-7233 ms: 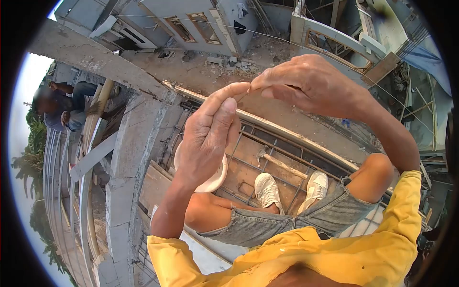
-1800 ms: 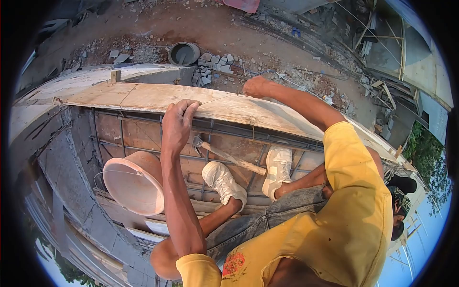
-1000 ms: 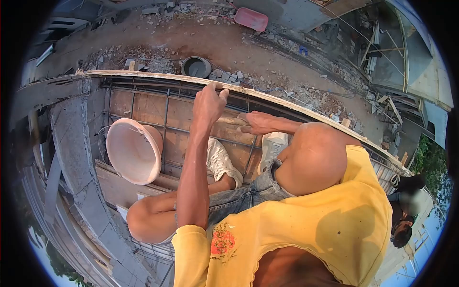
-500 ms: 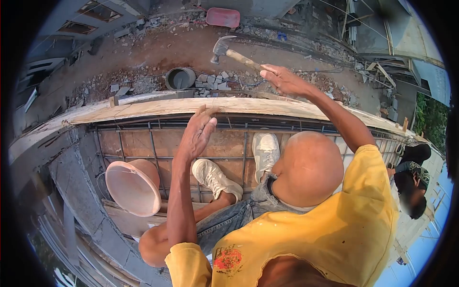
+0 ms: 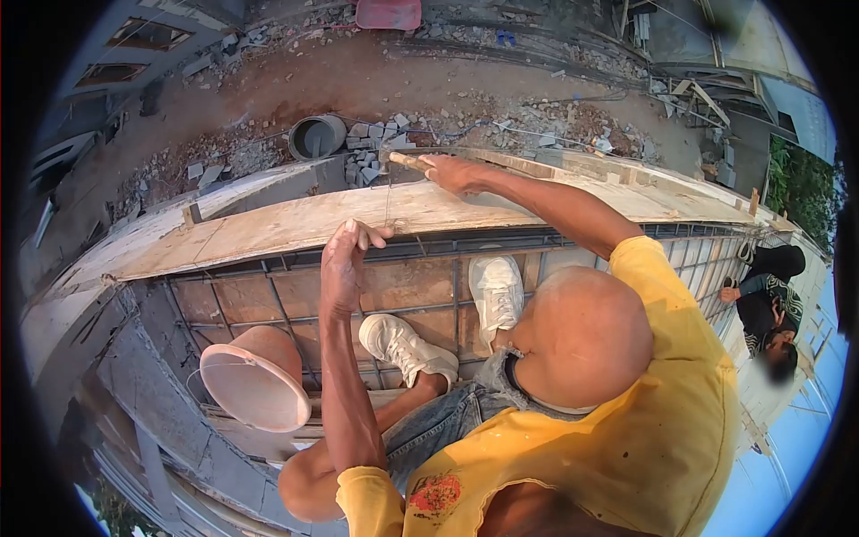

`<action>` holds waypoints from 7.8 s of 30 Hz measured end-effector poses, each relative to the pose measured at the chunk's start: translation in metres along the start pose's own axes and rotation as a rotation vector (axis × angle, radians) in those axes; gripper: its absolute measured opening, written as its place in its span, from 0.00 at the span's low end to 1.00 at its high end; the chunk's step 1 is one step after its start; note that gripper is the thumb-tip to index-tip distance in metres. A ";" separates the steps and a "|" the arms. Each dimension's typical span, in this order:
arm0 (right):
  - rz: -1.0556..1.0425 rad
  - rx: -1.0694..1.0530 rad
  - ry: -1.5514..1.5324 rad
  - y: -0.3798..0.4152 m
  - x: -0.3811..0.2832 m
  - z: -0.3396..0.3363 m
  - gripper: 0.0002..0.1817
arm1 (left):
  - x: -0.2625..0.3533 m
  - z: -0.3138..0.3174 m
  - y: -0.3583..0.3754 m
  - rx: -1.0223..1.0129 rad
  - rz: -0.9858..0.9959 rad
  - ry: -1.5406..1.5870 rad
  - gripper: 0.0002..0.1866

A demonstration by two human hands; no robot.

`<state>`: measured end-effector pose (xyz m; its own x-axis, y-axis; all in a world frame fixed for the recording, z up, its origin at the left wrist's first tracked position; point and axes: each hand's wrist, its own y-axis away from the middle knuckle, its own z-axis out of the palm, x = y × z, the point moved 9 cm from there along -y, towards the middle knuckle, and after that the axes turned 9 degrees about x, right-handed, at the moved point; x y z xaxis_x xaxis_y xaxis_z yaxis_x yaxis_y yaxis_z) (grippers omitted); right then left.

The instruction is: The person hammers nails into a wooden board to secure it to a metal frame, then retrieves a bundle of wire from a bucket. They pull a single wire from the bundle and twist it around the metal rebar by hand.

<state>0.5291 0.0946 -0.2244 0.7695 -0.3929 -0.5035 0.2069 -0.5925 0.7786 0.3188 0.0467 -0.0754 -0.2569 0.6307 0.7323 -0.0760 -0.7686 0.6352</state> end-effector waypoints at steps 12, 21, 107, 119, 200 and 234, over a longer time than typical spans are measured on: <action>-0.496 0.593 -0.066 -0.012 -0.019 -0.071 0.30 | -0.007 -0.007 -0.007 -0.023 0.020 0.107 0.20; 0.085 0.342 -0.624 0.013 -0.009 -0.041 0.29 | -0.007 -0.002 -0.002 0.021 0.126 0.079 0.23; -0.165 0.004 0.223 -0.010 -0.003 -0.012 0.31 | -0.021 0.014 0.038 0.240 0.271 -0.426 0.21; -0.078 -0.036 0.065 0.013 -0.016 -0.016 0.31 | -0.008 0.021 0.039 0.247 0.220 -0.380 0.21; 0.052 0.174 -0.147 0.007 -0.008 -0.071 0.29 | -0.017 0.016 0.053 0.266 0.169 -0.316 0.21; 0.226 1.225 -0.229 0.437 0.177 -0.045 0.20 | -0.018 0.037 0.109 0.206 -0.031 -0.171 0.19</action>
<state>0.7828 -0.2020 0.0440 0.5677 -0.6096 -0.5533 -0.7022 -0.7093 0.0610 0.3510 -0.0449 -0.0104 -0.0900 0.6757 0.7317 0.1211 -0.7218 0.6814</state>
